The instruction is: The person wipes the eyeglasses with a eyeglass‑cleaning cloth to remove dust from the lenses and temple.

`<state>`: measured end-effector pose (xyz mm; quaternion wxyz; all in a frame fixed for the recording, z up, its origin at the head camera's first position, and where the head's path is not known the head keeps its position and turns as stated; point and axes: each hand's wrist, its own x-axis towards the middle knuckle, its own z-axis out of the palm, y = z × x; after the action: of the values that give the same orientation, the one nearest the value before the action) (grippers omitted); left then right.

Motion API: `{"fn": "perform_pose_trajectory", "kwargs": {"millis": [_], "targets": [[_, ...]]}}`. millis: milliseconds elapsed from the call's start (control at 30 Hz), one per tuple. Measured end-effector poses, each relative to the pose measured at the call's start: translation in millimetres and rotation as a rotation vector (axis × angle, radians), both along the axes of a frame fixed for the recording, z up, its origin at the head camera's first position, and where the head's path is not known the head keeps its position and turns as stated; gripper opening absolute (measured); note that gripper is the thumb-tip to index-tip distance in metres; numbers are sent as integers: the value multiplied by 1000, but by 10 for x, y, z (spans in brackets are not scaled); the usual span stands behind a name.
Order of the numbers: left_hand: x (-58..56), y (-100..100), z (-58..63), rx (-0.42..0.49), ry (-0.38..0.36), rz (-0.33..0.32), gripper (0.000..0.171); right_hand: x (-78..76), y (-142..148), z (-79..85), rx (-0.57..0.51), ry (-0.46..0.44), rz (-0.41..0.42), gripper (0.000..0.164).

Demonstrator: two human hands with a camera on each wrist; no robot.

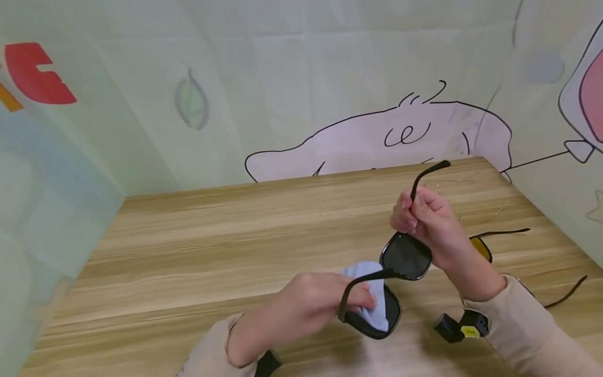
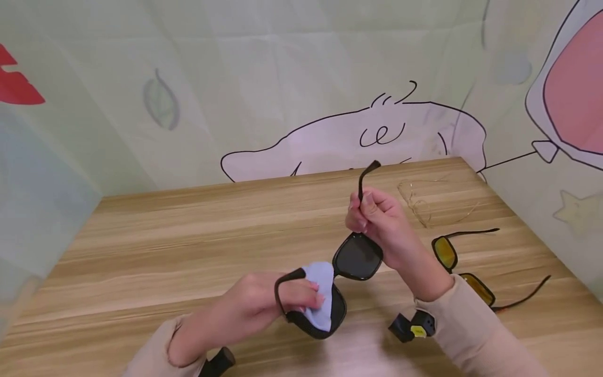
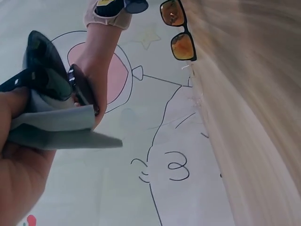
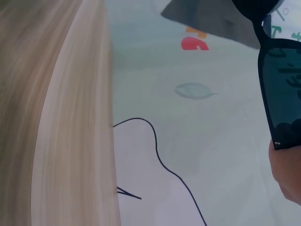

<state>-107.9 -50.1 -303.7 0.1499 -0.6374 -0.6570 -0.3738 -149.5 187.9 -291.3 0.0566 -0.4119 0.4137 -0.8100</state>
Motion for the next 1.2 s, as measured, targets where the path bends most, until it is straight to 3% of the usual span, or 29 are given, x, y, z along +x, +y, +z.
{"fn": "perform_pose_trajectory", "kwargs": {"millis": [100,300,367,567,600,700,800,900,1067,1200], "targets": [[-7,27,-22,0,-13,-4,18,5,-11,-2,28,-28,-35,26],[-18,-10,-68,-85,-133,-54,23,20,-10,-31,34,-102,-72,27],[-30,-36,-85,-95,-200,-56,25,25,1,-39,39,-114,-89,26],[-34,-146,-110,-77,-541,-26,23,15,55,-35,40,-106,-131,28],[-40,-158,-111,-73,-565,-33,23,13,62,-32,42,-104,-137,29],[-61,-158,-112,-79,-559,-90,24,1,62,-42,35,-103,-139,30],[-101,-117,-131,-80,-479,-183,25,-12,17,-60,24,-116,-102,30],[-115,-67,-154,-88,-454,-230,26,1,-45,-77,46,-139,-73,29],[-121,-12,-187,-80,-366,-213,25,16,-82,-100,71,-153,-63,29],[-119,-40,-197,-40,-418,-170,24,-9,-60,-101,24,-159,-57,32]]}}
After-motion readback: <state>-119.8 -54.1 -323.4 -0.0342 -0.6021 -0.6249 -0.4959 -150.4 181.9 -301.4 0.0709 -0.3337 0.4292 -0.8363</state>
